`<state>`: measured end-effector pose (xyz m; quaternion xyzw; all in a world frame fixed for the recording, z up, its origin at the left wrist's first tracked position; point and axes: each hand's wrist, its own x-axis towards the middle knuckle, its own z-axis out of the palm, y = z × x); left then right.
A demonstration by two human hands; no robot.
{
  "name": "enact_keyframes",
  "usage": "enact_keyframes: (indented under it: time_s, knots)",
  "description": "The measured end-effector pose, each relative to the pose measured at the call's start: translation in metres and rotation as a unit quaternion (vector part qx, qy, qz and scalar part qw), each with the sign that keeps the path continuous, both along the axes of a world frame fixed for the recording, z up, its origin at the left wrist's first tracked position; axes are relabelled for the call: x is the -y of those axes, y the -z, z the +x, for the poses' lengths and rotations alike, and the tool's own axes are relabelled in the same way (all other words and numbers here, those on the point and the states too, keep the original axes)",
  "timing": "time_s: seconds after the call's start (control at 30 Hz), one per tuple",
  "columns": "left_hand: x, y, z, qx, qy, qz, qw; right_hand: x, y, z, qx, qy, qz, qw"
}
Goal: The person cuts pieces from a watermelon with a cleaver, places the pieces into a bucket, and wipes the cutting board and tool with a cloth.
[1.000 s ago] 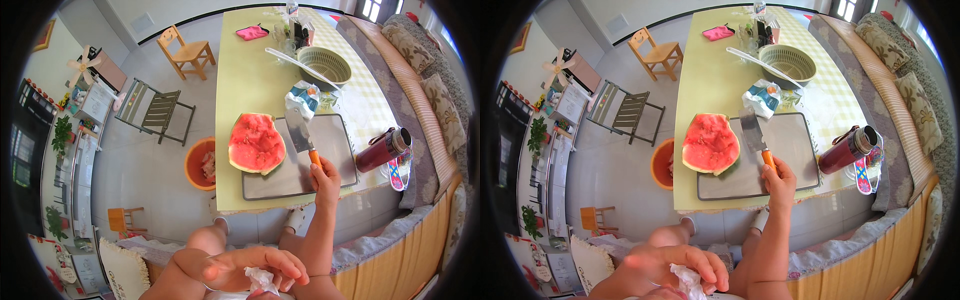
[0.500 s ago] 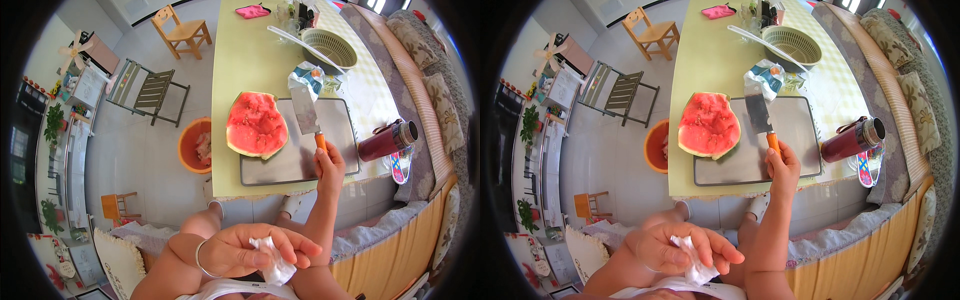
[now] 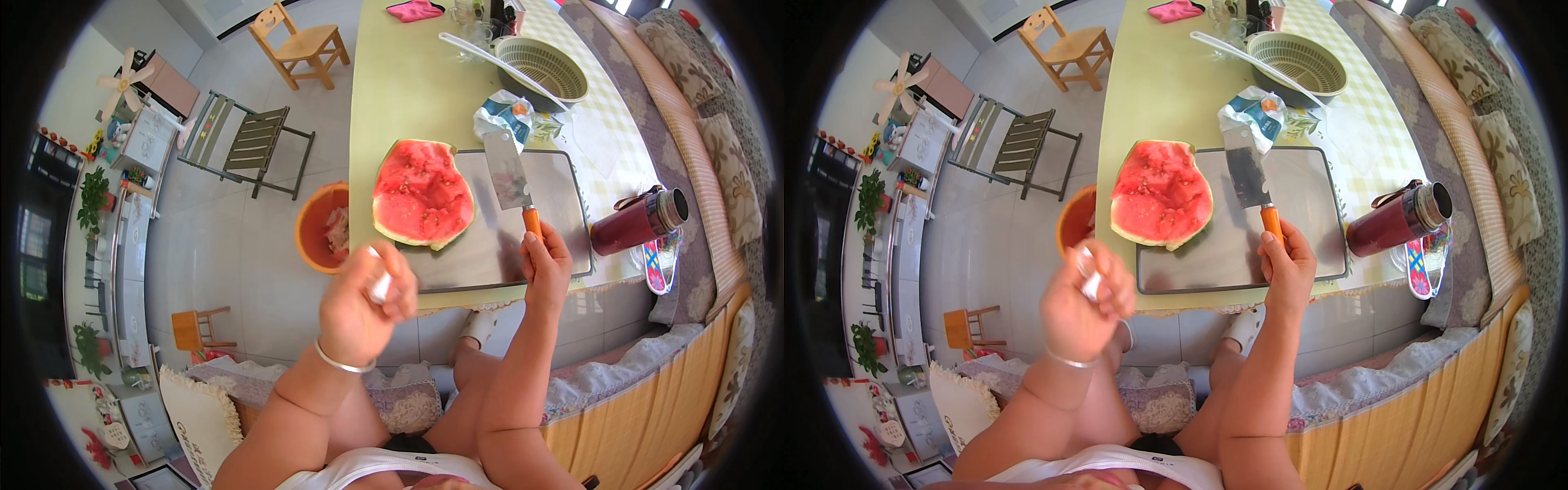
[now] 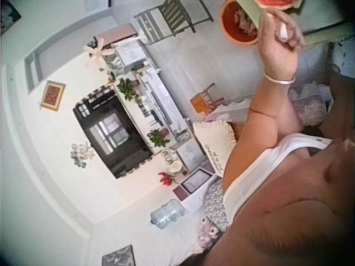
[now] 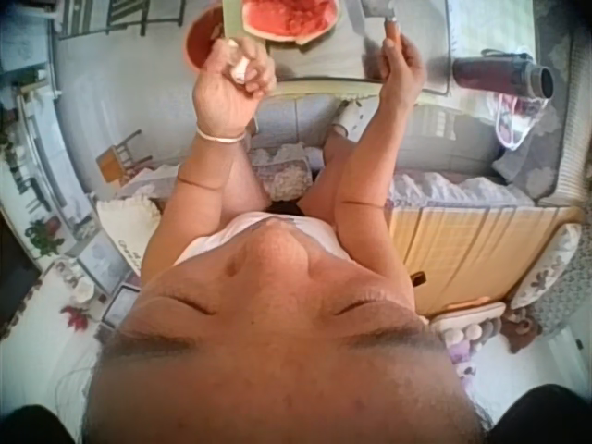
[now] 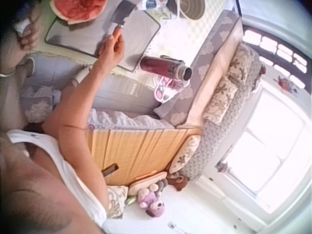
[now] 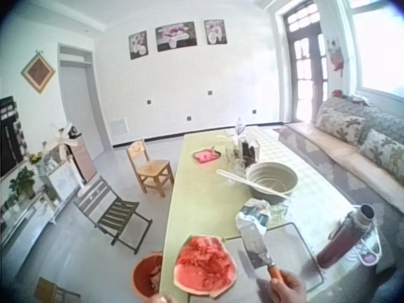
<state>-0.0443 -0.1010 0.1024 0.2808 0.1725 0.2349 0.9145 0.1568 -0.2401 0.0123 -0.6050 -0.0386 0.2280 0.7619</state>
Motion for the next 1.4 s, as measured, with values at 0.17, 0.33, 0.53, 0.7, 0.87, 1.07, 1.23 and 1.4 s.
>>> enact_keyframes:
  time_s: [0.17,0.33,0.53,0.7,0.87,1.07,1.23,1.4]
  knots:
    - [-0.041,0.041,-0.005,0.008,-0.104,0.139,0.985,0.003,-0.003,0.002,-0.006,-0.004,0.002,1.000]
    - [-0.059,0.070,0.001,-0.136,-0.182,0.201,0.953,0.008,-0.006,0.004,-0.005,-0.006,0.005,1.000]
    - [-0.070,0.092,0.000,-0.355,-0.057,0.386,0.849,0.008,-0.007,0.005,-0.013,-0.022,0.014,1.000]
    - [-0.056,0.099,0.013,-0.320,-0.013,0.338,0.885,0.009,-0.006,0.005,-0.011,-0.028,0.013,0.999]
    - [-0.059,0.098,0.017,-0.315,-0.003,0.263,0.912,0.010,-0.009,0.005,-0.005,-0.032,0.020,0.999]
    - [-0.065,0.103,0.019,-0.284,-0.101,0.223,0.927,0.012,-0.009,0.004,0.001,-0.042,0.014,0.999]
    - [-0.076,0.107,0.016,-0.282,-0.112,0.197,0.932,0.016,-0.024,-0.001,0.031,-0.051,-0.031,0.998]
    - [-0.077,0.108,0.017,-0.284,-0.094,0.206,0.932,0.021,-0.036,-0.006,0.085,-0.068,-0.091,0.990]
